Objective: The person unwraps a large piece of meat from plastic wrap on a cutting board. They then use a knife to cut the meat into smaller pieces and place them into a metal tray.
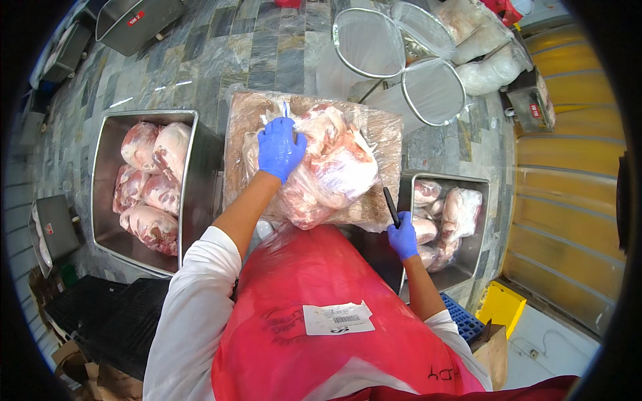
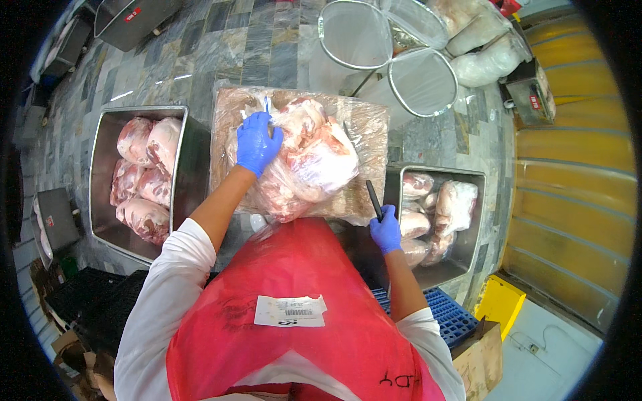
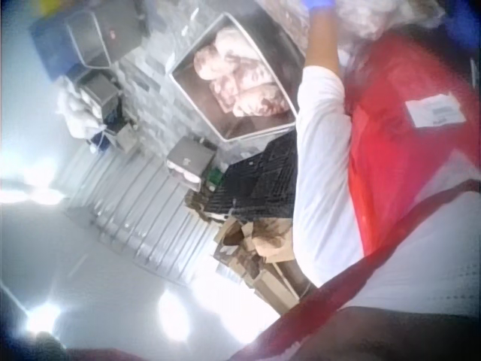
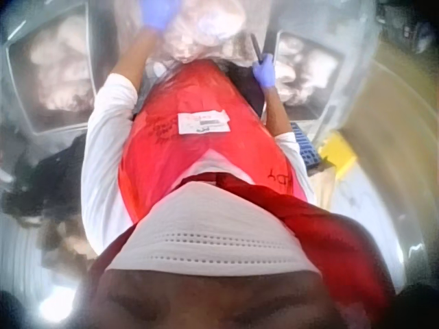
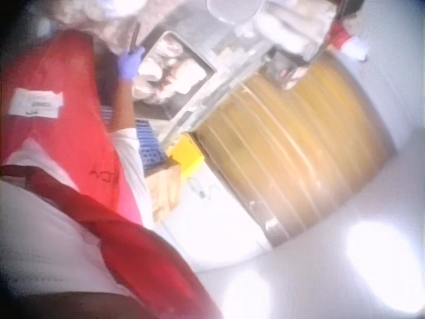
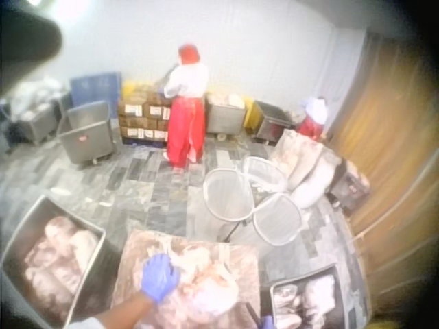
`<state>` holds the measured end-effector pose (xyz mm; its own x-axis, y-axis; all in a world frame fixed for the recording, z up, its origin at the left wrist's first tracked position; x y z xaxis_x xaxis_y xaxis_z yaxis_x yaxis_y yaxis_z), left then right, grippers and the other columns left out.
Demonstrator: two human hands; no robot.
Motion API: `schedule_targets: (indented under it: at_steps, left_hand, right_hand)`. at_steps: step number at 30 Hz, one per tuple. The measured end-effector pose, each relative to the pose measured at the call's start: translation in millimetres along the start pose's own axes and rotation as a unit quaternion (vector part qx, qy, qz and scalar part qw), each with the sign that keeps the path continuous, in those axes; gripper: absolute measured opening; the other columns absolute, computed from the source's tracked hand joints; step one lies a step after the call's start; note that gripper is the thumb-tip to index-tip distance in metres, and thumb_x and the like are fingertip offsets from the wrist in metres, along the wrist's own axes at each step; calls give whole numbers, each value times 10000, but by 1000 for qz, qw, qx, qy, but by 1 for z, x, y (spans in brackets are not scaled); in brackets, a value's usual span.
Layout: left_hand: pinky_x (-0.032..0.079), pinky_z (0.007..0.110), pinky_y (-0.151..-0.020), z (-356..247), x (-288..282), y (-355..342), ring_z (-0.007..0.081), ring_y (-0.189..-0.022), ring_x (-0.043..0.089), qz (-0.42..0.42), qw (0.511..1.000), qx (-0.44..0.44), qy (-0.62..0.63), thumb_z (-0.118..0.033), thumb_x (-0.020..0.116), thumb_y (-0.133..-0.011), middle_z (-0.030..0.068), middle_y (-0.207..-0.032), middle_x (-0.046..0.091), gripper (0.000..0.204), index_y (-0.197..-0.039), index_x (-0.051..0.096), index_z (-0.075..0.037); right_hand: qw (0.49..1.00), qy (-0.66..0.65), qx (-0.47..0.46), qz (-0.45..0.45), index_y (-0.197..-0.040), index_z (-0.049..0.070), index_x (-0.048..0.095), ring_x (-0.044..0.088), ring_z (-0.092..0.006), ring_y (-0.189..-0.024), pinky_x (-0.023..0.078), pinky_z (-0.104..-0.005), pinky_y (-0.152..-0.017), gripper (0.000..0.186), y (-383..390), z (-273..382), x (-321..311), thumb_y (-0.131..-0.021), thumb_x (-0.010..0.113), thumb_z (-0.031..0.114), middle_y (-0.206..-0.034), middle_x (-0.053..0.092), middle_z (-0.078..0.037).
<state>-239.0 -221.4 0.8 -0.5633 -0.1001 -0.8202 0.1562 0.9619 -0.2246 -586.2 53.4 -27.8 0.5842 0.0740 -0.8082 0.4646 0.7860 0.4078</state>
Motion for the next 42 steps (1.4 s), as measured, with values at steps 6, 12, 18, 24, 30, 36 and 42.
schedule_targets:
  at_steps: [6,12,18,24,30,36,42]
  left_hand:
    - [378,565,-1115,-16,-6,0,384,-1307,529,-62,997,-27,40,-351,715,-859,186,-1350,601,519,-1279,600,-68]
    - [328,541,-1159,-13,-28,52,411,-1303,513,50,971,220,82,-252,673,-884,174,-1330,600,421,-1266,619,-84]
    - [405,498,-1013,-4,-48,64,369,-1079,545,62,954,240,167,-144,664,-814,148,-1086,593,121,-907,687,-70]
    - [476,457,-914,5,-48,68,361,-995,565,27,951,194,239,-119,747,-794,147,-1013,600,138,-741,634,-61]
    - [475,478,-932,3,-42,58,370,-1037,580,52,966,148,204,-187,775,-819,157,-1081,616,163,-823,673,-59]
    - [383,575,-1101,-5,-31,10,417,-1316,523,-56,991,65,100,-410,749,-870,185,-1417,553,620,-1392,575,-122]
    - [337,664,-1096,1,-9,-16,393,-1346,514,192,979,-53,-34,-636,614,-893,198,-1442,564,754,-1459,560,-140]
  right_hand:
    - [998,27,42,38,-1079,32,597,674,-517,-995,529,-545,-862,324,2,-9,8,-844,686,236,-971,702,-315]
    - [1000,-3,-9,-8,-1209,37,619,690,-492,-1014,536,-537,-868,451,4,6,37,-881,712,332,-1039,714,-308]
    - [996,-71,43,17,-1196,28,675,719,-407,-1025,542,-475,-893,355,13,-6,38,-920,634,248,-1072,732,-262]
    - [971,-150,-77,-170,-1207,-21,659,658,-239,-893,530,-394,-842,369,81,37,-51,-1028,630,301,-969,704,-116]
    - [990,-114,-89,-5,-1302,22,611,715,-209,-943,552,-359,-834,386,129,76,-133,-976,711,205,-1047,743,-157]
    - [967,114,-214,-83,-1350,211,660,735,-351,-830,579,-430,-740,434,153,179,-159,-922,735,207,-915,723,-177]
    - [915,283,-280,-63,-1320,227,709,708,-375,-811,572,-466,-752,385,131,254,-180,-938,707,278,-915,716,-171]
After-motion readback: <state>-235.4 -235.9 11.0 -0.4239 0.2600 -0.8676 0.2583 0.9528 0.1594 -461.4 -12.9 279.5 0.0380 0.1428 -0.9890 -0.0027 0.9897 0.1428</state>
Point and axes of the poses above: each hand's wrist, its own y-axis away from the middle knuckle, its own x-axis out of the palm, z = x × y, the point moved 3 cm from there along -y, towards the middle knuckle
